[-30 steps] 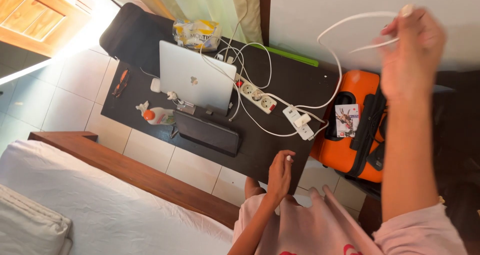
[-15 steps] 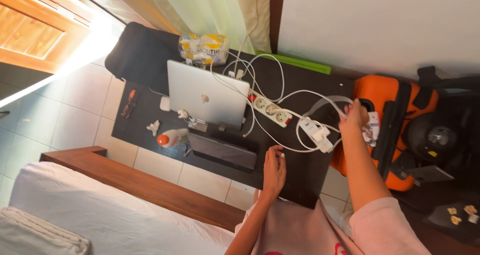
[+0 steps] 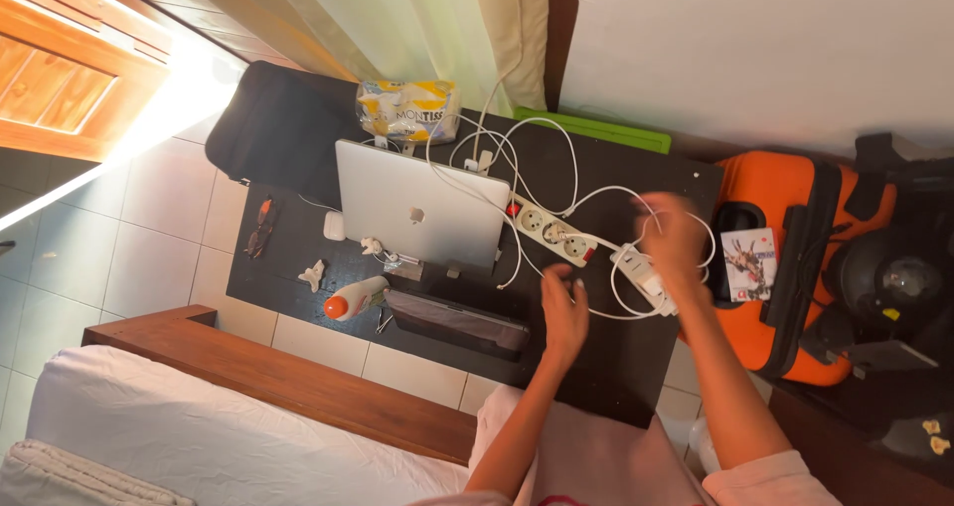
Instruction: The person clears a cluttered desk by unplugging a power strip and moving a lamp onto a suitcase. They place a tablet and a bottle on the bed, then put the bottle into a cabinet. The person empties a small white drawer of miscellaneous items and carries the empty drawer outside.
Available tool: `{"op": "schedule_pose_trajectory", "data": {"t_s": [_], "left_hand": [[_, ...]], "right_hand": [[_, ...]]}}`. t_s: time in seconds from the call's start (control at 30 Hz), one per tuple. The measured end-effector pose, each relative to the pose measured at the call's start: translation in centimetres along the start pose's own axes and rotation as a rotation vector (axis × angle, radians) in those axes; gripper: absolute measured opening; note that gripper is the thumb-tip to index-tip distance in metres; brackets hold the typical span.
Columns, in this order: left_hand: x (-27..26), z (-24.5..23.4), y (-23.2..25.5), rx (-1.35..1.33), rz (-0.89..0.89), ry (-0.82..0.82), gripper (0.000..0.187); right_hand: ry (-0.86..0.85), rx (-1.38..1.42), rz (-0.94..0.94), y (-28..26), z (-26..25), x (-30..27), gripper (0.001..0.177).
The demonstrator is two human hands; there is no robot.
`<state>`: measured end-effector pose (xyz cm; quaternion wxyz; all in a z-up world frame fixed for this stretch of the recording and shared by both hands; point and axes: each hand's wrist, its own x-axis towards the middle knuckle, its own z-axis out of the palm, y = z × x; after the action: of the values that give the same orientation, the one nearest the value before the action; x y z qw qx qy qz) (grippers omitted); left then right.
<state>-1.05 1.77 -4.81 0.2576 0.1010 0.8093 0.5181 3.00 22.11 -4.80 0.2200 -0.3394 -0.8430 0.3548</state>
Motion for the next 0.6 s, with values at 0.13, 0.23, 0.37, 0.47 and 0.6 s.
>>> {"op": "schedule_pose_trajectory", "data": {"t_s": [0.13, 0.23, 0.37, 0.47, 0.6], "left_hand": [[5.0, 2.9, -6.6, -0.167, -0.225, 0.088, 0.044], [6.1, 2.1, -5.2, -0.179, -0.428, 0.021, 0.042], [8.8, 3.5, -8.8, -0.382, -0.587, 0.159, 0.053], [8.7, 1.6, -5.3, -0.502, -0.623, 0.195, 0.070], [8.9, -0.1, 0.6, -0.545, -0.706, 0.143, 0.070]], "right_hand": [[-0.237, -0.146, -0.175, -3.4, 6.9, -0.8, 0.037], [-0.397, -0.510, -0.150, -4.8, 9.8, -2.2, 0.035], [-0.072, -0.325, -0.147, -6.9, 6.0, -2.0, 0.040], [0.071, -0.242, -0.020, -6.1, 2.6, -3.4, 0.032], [-0.162, -0.311, 0.149, -1.8, 1.3, -5.1, 0.023]]}}
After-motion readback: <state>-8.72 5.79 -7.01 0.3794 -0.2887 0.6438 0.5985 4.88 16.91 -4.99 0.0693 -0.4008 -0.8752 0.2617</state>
